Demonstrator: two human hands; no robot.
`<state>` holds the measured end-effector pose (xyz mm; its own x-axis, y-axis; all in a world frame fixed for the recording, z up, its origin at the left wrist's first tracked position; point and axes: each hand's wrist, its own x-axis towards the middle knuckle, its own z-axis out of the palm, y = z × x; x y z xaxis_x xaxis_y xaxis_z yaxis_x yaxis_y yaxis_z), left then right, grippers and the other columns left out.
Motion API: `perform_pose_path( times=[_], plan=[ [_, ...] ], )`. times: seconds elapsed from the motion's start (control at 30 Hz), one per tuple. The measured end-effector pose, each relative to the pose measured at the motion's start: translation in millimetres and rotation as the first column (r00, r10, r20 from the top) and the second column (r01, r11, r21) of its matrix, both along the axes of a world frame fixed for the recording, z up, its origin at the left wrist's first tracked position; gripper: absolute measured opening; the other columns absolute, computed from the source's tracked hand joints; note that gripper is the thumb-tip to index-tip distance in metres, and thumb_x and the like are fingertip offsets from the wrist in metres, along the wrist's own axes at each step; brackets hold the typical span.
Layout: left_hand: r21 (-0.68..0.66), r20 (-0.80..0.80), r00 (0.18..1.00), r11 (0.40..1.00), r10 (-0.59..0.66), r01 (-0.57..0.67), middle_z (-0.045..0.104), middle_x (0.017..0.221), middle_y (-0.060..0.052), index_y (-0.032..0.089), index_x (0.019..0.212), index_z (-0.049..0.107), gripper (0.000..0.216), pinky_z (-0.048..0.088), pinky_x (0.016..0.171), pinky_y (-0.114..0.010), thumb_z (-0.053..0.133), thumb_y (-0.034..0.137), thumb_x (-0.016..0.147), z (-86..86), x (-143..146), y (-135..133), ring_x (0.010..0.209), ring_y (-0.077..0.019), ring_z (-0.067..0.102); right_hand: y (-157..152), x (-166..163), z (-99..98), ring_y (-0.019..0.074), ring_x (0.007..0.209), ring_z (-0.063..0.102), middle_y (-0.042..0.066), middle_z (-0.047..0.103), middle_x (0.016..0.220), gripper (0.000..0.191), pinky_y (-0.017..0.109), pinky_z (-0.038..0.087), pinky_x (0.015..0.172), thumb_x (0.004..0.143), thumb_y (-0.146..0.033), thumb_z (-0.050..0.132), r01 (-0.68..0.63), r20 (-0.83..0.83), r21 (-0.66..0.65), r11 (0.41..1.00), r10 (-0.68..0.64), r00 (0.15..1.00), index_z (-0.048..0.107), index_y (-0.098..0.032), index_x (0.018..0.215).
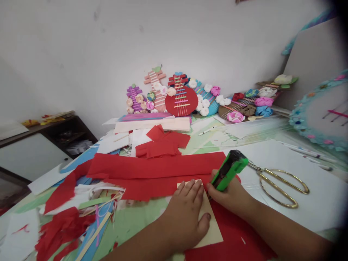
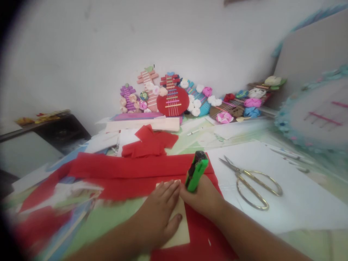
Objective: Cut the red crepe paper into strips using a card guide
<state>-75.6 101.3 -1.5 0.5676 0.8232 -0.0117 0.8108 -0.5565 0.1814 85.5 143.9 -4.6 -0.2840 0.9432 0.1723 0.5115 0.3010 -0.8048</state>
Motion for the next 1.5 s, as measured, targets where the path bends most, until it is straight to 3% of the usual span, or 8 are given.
perform_pose_path(
  times=[0.3, 0.53, 0.87, 1.07, 1.3, 1.5],
  plan=[
    [0.033, 0.007, 1.0, 0.999, -0.009, 0.008, 0.022, 0.137, -0.009, 0.009, 0.131, 0.029, 0.055, 0.013, 0.102, -0.041, 0.03, 0.041, 0.086, -3.3, -1, -1, 0.125, -0.0237, 0.018, 4, -2, -4.7, 0.009, 0.046, 0.039, -0.006, 0.037, 0.046, 0.024, 0.021, 0.031, 0.042, 0.067, -0.025, 0.048, -0.007, -0.018, -0.043, 0.999, 0.006, 1.0, 0.03, -0.021, 0.052],
    [0.028, 0.022, 1.0, 1.0, -0.011, 0.011, 0.021, 0.137, -0.009, 0.009, 0.131, 0.028, 0.056, 0.013, 0.103, -0.041, 0.03, 0.042, 0.086, -2.0, -2, -2, 0.125, -0.0241, 0.018, 1, 0, 0.7, 0.0109, 0.051, 0.045, -0.004, 0.044, 0.053, 0.014, 0.023, 0.037, 0.047, 0.07, -0.026, 0.046, 0.004, -0.074, -0.054, 0.999, -0.008, 0.997, 0.039, -0.019, 0.059],
    [0.021, 0.034, 0.999, 1.0, -0.006, 0.005, 0.022, 0.137, -0.009, 0.01, 0.131, 0.029, 0.055, 0.012, 0.103, -0.04, 0.03, 0.041, 0.086, -0.2, -2, -1, 0.125, -0.024, 0.019, 0, -1, -1.7, 0.0102, 0.047, 0.041, -0.005, 0.04, 0.047, 0.02, 0.022, 0.032, 0.042, 0.069, -0.024, 0.046, 0.004, 0.042, -0.054, 0.999, -0.001, 0.999, 0.032, -0.021, 0.054],
    [0.032, 0.028, 1.0, 0.999, -0.006, 0.005, 0.02, 0.138, -0.008, 0.01, 0.132, 0.027, 0.055, 0.011, 0.103, -0.04, 0.029, 0.042, 0.087, -3.3, -2, -1, 0.125, -0.0232, 0.017, -2, 2, 1.4, 0.0111, 0.052, 0.046, -0.005, 0.043, 0.054, 0.011, 0.023, 0.037, 0.049, 0.068, -0.019, 0.045, -0.001, -0.036, 0.002, 1.0, 0.002, 0.999, 0.037, -0.021, 0.061],
    [0.033, 0.003, 1.0, 0.999, -0.015, 0.015, 0.02, 0.137, -0.009, 0.009, 0.132, 0.027, 0.055, 0.013, 0.102, -0.041, 0.028, 0.042, 0.087, -1.9, -1, -2, 0.125, -0.0243, 0.017, -6, 2, 1.9, 0.0098, 0.049, 0.043, -0.006, 0.04, 0.051, 0.017, 0.022, 0.035, 0.046, 0.068, -0.02, 0.047, -0.002, -0.058, 0.0, 1.0, 0.002, 0.998, 0.033, -0.021, 0.057],
    [0.027, 0.028, 1.0, 1.0, -0.006, 0.005, 0.022, 0.137, -0.01, 0.01, 0.131, 0.028, 0.056, 0.014, 0.102, -0.042, 0.028, 0.044, 0.087, -2.0, -2, -2, 0.125, -0.0251, 0.018, -6, 0, -1.3, 0.0093, 0.045, 0.04, -0.005, 0.038, 0.044, 0.022, 0.021, 0.028, 0.04, 0.067, -0.018, 0.047, -0.101, 0.033, -0.017, 0.995, 0.101, 0.994, 0.032, -0.021, 0.052]
  ],
)
